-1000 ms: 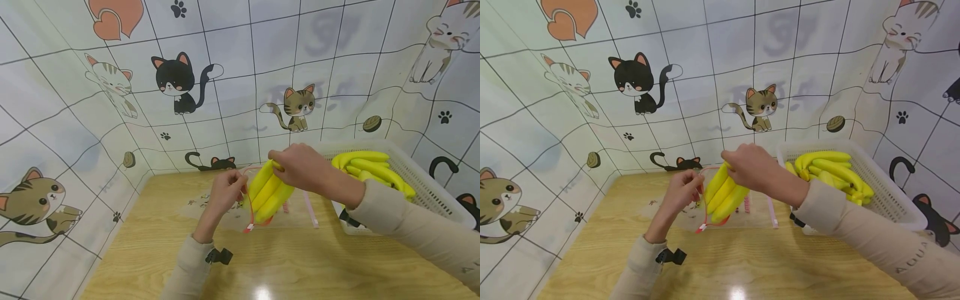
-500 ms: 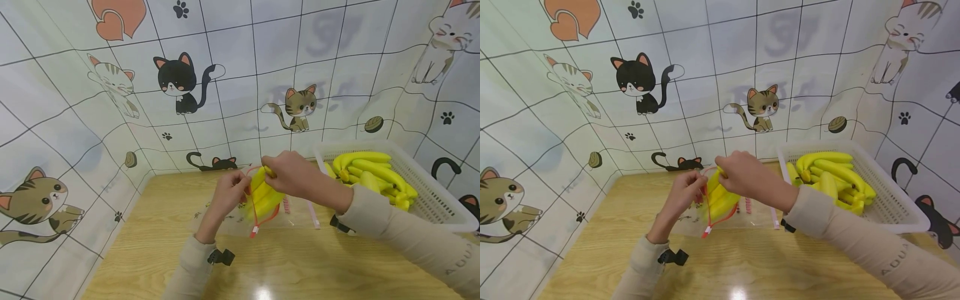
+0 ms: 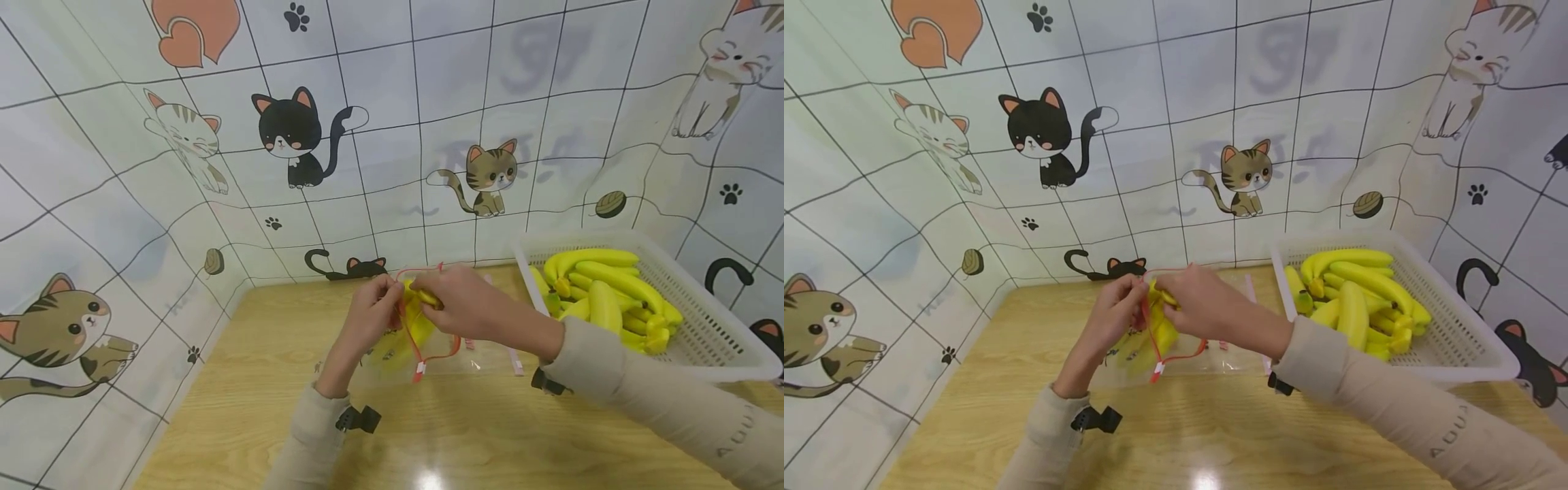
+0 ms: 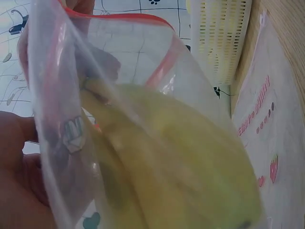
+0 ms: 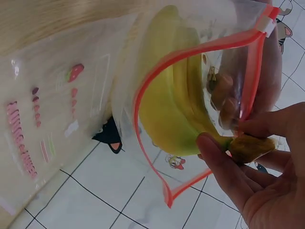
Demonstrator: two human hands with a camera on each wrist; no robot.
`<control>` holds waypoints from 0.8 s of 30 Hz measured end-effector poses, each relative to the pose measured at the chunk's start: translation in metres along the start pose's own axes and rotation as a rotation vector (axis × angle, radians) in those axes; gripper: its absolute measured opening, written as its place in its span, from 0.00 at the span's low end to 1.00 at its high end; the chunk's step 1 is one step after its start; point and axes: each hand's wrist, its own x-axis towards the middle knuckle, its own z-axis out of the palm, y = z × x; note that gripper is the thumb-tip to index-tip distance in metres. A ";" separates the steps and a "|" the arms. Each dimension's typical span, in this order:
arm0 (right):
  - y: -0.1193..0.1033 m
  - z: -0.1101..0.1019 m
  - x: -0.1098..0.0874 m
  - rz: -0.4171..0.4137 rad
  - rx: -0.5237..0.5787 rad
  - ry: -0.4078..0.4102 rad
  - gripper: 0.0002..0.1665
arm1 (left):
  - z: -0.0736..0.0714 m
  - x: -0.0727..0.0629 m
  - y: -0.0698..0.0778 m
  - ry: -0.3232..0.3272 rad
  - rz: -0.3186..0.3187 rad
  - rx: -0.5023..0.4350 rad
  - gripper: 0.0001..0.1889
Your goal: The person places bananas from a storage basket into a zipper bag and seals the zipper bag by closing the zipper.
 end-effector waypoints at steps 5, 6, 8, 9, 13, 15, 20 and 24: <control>0.003 0.011 0.005 -0.011 -0.027 -0.014 0.11 | -0.002 0.000 -0.001 -0.034 0.015 -0.011 0.14; 0.004 0.013 0.006 -0.011 -0.022 -0.020 0.12 | -0.002 0.000 -0.002 -0.038 0.019 -0.013 0.14; 0.005 0.017 0.009 0.007 -0.005 -0.032 0.10 | -0.004 0.000 -0.002 -0.047 0.023 -0.019 0.14; 0.005 0.019 0.010 0.020 0.012 -0.041 0.10 | -0.005 0.000 -0.002 -0.053 0.026 -0.022 0.14; 0.007 0.028 0.014 0.079 0.099 -0.088 0.05 | -0.008 0.000 -0.001 -0.085 0.045 -0.030 0.13; 0.009 0.033 0.016 0.107 0.141 -0.116 0.04 | -0.010 0.000 0.000 -0.103 0.061 -0.032 0.13; 0.011 0.043 0.023 0.177 0.266 -0.183 0.09 | -0.013 0.000 0.000 -0.131 0.107 -0.062 0.14; 0.010 0.049 0.029 0.259 0.405 -0.249 0.12 | -0.014 -0.001 0.001 -0.152 0.135 -0.094 0.15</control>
